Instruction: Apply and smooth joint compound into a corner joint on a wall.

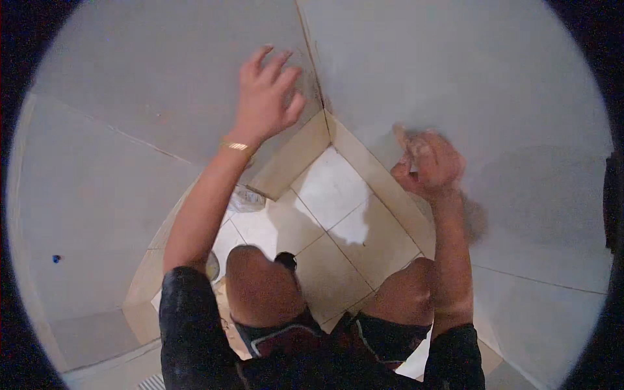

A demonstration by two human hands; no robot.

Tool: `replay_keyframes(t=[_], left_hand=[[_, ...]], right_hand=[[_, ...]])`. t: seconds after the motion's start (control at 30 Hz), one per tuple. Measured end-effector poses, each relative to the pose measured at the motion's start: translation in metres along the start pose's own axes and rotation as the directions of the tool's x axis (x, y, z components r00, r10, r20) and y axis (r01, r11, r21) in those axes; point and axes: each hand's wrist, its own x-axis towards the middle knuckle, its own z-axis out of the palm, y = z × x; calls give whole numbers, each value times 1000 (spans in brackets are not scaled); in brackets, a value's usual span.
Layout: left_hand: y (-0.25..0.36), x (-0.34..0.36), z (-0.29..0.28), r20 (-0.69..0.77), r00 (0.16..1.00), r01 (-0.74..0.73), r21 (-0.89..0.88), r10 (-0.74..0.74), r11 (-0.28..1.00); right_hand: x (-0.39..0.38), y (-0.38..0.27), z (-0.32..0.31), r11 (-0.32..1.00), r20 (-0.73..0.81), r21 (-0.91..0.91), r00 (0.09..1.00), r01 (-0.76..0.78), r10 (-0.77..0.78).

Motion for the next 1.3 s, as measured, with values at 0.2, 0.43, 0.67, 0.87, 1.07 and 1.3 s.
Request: replay_keyframes(t=[0.2,0.43,0.67,0.87,1.07,1.3], left_hand=[[1,-46,91,71,990,98,247,-119,964],[29,-25,53,22,978,205,47,-206,978],[40,-6,65,-128,927,358,17,-353,934],[21,-48,87,61,989,130,116,-137,985],[1,36,-1,-268,957,155,152,-110,976],[-11,69,11,-275,954,185,222,-120,957]], right_hand=[[12,-53,-5,997,148,72,989,-6,-5],[-14,-62,0,995,206,71,977,-66,50],[-8,-73,-9,994,161,97,986,-58,42],[3,-72,-10,983,193,153,979,-98,68],[-13,-53,-12,981,228,134,968,-138,105],[-4,-58,-11,984,243,135,967,-115,80]])
